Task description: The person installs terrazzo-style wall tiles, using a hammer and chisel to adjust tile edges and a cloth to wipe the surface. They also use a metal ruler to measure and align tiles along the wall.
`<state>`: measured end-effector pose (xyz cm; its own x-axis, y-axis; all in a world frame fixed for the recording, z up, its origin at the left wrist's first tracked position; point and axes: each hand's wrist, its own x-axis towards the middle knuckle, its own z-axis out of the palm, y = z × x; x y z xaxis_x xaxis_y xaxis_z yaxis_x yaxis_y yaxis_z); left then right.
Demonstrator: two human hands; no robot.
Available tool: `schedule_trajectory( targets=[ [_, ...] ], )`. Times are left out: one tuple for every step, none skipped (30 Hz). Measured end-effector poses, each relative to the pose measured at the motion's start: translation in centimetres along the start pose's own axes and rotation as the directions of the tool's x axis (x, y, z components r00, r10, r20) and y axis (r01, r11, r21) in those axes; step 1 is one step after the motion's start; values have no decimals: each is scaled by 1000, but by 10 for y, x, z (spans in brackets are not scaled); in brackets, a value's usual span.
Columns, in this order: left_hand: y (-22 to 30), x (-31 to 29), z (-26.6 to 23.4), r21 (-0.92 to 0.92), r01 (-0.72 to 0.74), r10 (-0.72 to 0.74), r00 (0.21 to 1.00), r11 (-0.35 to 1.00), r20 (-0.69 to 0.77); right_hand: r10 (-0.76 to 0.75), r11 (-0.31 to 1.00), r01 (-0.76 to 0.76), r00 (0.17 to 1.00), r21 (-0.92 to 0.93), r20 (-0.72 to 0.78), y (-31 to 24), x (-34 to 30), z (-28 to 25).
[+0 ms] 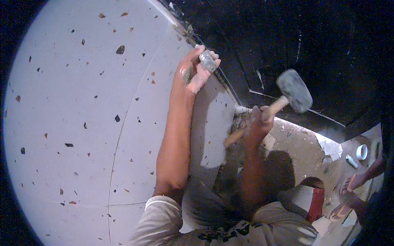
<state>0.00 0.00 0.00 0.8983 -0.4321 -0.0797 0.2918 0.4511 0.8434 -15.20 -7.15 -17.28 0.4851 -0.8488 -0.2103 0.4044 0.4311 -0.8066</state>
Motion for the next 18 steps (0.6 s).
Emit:
schedule_trajectory(
  targets=[
    [-5,-1,-2,-27,25,-25,1000,999,-13,11,1000,-9,999,27,-50,2,0,-5],
    [-11,-3,-4,-54,48,-50,998,997,-27,24,998,-19,995,53,-100,5,0,-10],
    [19,4,8,25,48,-49,997,999,51,-8,997,16,993,70,-115,9,-10,21],
    [19,3,9,44,49,-51,997,998,57,-17,1000,18,996,7,-91,17,-10,22],
    [18,1,9,63,50,-54,997,997,62,-25,998,22,998,-55,-65,23,-11,22],
    [16,-4,13,117,70,-73,997,991,17,193,971,-206,975,124,107,4,-24,24],
    [16,-5,12,172,81,-81,997,982,-7,82,995,-85,994,42,77,15,-27,24],
    [16,-7,10,224,93,-88,996,970,-31,-34,998,37,998,-43,57,37,-30,25],
    [20,-9,14,285,100,-89,995,953,-51,-153,980,157,987,-118,47,55,-34,29],
    [17,0,19,301,126,-125,992,945,-23,-308,897,340,939,-284,149,72,-34,36],
    [18,8,18,319,149,-152,988,936,-15,-414,760,501,864,-415,287,90,-45,47],
    [23,12,17,340,167,-178,984,925,-1,-408,669,562,825,-487,391,95,-47,50],
    [26,9,13,404,166,-173,985,900,-17,-395,560,633,772,-535,499,100,-48,50],
    [27,5,9,466,164,-169,985,870,-31,-301,539,620,774,-570,557,100,-40,34],
    [33,0,1,525,158,-155,987,836,-50,-130,738,429,848,-521,514,90,-38,32],
    [30,-4,1,569,126,-108,992,813,-66,37,866,192,896,-461,443,75,-30,27],
    [30,-5,1,558,126,-104,992,820,-72,19,944,104,930,-313,367,76,-24,21],
    [31,-6,5,546,124,-98,992,828,-77,15,989,28,958,-147,287,73,-17,13]
  ],
)
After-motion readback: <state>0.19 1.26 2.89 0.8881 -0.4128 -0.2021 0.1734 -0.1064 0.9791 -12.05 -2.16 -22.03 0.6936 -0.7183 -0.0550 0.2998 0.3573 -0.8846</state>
